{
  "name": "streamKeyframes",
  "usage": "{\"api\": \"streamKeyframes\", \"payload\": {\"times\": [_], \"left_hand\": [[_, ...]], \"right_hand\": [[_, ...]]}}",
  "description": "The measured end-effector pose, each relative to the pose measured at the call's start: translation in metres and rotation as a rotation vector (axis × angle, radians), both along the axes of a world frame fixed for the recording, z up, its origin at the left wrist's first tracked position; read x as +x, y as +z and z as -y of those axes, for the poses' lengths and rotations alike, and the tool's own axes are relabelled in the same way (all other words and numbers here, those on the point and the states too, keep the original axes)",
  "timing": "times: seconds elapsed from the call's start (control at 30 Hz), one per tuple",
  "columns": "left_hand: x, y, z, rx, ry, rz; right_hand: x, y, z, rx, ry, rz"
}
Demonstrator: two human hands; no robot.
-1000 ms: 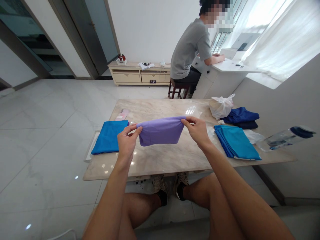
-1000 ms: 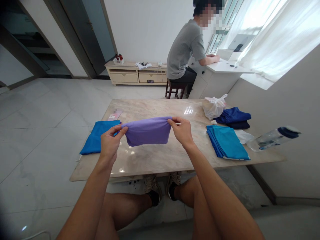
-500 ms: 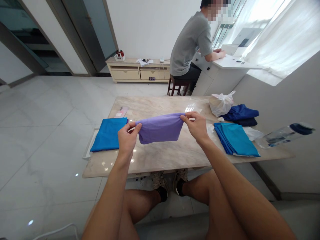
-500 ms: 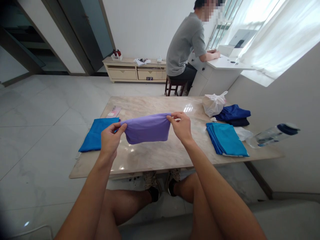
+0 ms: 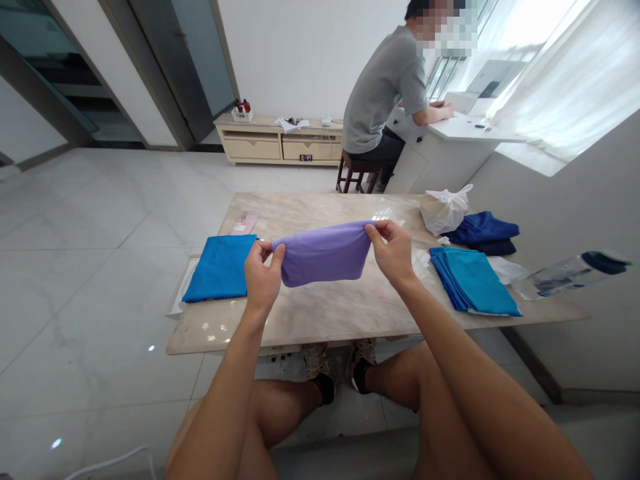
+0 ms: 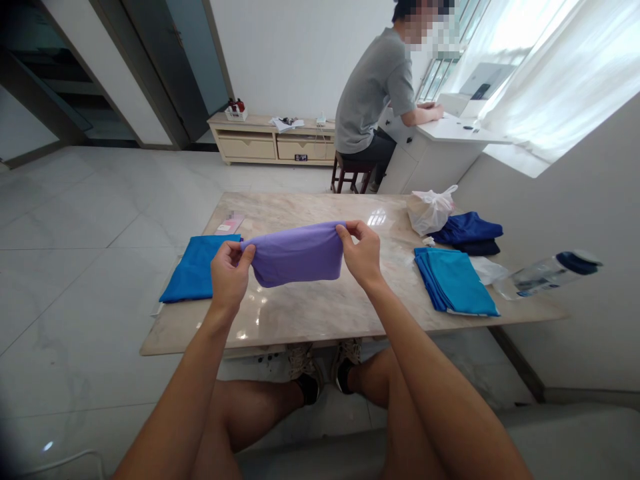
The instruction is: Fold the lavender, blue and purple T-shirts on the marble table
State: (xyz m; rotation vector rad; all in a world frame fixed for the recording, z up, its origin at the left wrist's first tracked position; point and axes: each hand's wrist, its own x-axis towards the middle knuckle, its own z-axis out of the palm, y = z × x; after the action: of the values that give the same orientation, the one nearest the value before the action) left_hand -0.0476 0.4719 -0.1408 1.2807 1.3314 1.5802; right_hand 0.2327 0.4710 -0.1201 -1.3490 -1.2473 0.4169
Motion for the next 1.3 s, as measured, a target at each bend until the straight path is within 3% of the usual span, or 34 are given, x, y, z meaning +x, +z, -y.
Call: {"api": "streamKeyframes", "payload": {"times": [0.23, 0.3, 0.4, 0.47, 0.6, 0.77, 0.87, 1.0, 1.07, 1.2, 1.3], "left_hand": [[-0.004, 0.014, 0.000, 0.095, 0.060, 0.074], [-0.005, 0.016, -0.004, 0.137, 0.091, 0.112], [-0.006, 0.012, -0.007, 0.151, 0.101, 0.101], [-0.009, 0.006, -0.007, 0.140, 0.094, 0.056], [-0.021, -0.001, -0.003, 0.163, 0.111, 0.019], [-0.036, 0.002, 0.003, 0.242, 0.136, 0.069], [-0.040, 0.002, 0.008, 0.236, 0.121, 0.138], [-0.040, -0.002, 0.012, 0.213, 0.128, 0.312], [-0.034, -0.005, 0.014, 0.096, 0.083, 0.440], [-0.004, -0.013, 0.022, -0.438, -0.334, 0.702], [0.021, -0.020, 0.030, -0.618, -0.517, 0.803]], "right_hand": [[-0.007, 0.011, 0.004, 0.040, 0.088, -0.150], [-0.011, 0.008, 0.009, -0.085, 0.221, -0.209], [-0.017, -0.006, 0.012, -0.447, 0.455, -0.202], [-0.019, -0.016, 0.009, -0.541, 0.497, -0.170], [-0.021, -0.017, 0.001, -0.356, 0.392, -0.140], [-0.034, 0.011, 0.011, -0.026, 0.262, 0.023], [-0.043, 0.025, 0.022, 0.057, 0.161, 0.140], [-0.052, 0.039, 0.031, 0.106, 0.193, 0.226], [-0.055, 0.045, 0.032, 0.107, 0.235, 0.210], [-0.053, 0.045, 0.024, 0.041, 0.292, 0.154], [-0.036, 0.034, 0.013, -0.039, 0.249, 0.156]]}}
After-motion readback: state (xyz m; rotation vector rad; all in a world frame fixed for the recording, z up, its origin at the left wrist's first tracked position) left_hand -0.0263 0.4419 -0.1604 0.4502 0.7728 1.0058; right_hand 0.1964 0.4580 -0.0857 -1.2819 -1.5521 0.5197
